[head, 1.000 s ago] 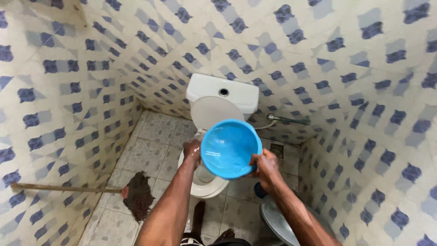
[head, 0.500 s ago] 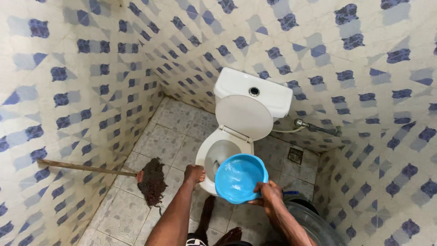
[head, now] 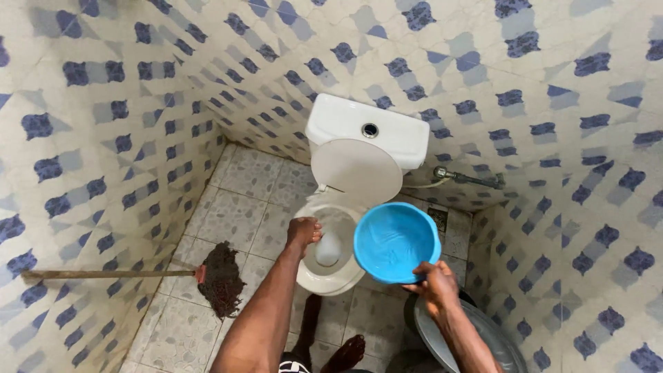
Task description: Cleaning a toilet bowl with a cloth and rinsing with water from a basin.
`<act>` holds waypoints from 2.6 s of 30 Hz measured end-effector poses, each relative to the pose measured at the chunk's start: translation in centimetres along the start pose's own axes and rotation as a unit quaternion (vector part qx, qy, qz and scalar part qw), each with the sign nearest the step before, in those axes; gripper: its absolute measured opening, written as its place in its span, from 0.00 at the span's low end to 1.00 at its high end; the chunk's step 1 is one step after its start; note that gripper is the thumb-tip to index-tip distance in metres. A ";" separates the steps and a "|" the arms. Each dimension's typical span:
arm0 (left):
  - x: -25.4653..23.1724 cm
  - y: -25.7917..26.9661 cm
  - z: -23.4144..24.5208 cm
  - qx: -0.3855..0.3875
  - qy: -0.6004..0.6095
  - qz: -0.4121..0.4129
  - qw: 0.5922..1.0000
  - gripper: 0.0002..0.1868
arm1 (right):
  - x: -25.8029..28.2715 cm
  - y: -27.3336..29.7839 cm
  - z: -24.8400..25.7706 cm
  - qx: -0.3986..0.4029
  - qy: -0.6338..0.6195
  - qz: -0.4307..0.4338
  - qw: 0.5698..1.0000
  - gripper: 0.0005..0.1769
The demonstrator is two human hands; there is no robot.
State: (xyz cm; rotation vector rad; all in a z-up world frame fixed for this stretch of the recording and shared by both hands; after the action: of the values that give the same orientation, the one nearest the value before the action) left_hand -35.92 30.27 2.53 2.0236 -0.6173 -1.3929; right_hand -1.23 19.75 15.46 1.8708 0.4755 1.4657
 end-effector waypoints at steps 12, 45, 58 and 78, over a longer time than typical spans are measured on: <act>26.3 -10.7 -6.6 0.219 -0.191 -0.013 0.957 0.07 | -1.6 4.3 5.3 -0.136 0.075 0.000 0.988 0.10; 2.7 -2.4 -1.5 0.007 0.019 0.002 1.000 0.06 | 10.9 3.8 -7.6 -0.082 0.282 0.215 0.931 0.13; 1.7 -10.1 -10.0 0.141 -0.068 0.034 0.987 0.15 | 11.9 5.3 -8.7 -0.101 0.378 0.317 0.864 0.15; -5.7 -5.0 -10.5 0.264 0.005 -0.053 0.963 0.07 | 15.9 8.5 -10.4 -0.024 0.456 0.520 0.722 0.08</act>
State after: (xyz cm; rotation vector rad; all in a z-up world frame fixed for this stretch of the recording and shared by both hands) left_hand -27.84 39.90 5.63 2.5056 -0.9683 -1.3798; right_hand -7.60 27.55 33.68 1.1844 -0.3265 3.1250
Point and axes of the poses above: each hand's wrist, its own y-axis away from the middle knuckle, its own z-axis out of the back of the hand, x = y × z, the point moved 3 cm from there along -y, towards the middle knuckle, and after that the axes turned 10 degrees about x, right-handed, at the moved point
